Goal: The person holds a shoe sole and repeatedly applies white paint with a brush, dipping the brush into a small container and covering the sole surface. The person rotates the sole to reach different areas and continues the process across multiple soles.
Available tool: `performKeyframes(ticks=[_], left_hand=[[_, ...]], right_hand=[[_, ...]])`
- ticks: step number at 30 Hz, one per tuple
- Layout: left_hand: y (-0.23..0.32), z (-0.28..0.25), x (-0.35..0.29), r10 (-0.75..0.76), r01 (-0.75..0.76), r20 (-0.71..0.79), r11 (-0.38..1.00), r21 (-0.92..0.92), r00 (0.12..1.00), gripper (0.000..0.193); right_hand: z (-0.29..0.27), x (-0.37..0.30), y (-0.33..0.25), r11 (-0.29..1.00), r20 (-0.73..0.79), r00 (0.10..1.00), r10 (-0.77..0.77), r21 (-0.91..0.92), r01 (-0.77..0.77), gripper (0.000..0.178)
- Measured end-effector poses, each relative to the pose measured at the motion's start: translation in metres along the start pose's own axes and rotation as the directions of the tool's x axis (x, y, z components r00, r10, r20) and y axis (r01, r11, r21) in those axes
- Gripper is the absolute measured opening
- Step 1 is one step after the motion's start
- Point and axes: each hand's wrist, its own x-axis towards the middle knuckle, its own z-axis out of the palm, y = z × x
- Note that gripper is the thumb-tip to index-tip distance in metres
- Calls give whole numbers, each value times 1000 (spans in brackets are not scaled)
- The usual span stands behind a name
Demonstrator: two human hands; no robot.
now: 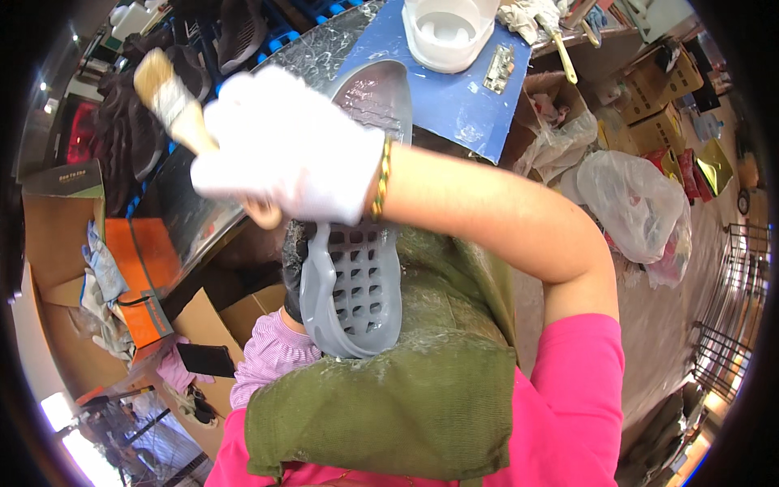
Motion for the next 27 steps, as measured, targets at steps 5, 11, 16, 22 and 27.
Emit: performKeyframes(ticks=[5,11,16,22,27], left_hand=[[-4,-30,-9,151,-78,216,947,-313,965,67],[0,-47,7,422,-133,256,700,-702,870,74],[4,-26,-24,492,-277,191,724,-632,849,50],[-5,-50,-4,434,-301,188,822,-483,881,51],[23,-18,28,439,-410,104,885,-222,892,51]], right_hand=[[1,-15,-59,913,179,984,-20,403,-55,12],[-39,-15,-25,951,-30,999,27,309,-16,20],[-93,-29,102,629,21,824,566,635,-448,36],[-141,-28,227,408,-155,402,902,608,-681,44],[-135,-35,241,388,-150,421,895,729,-564,39]])
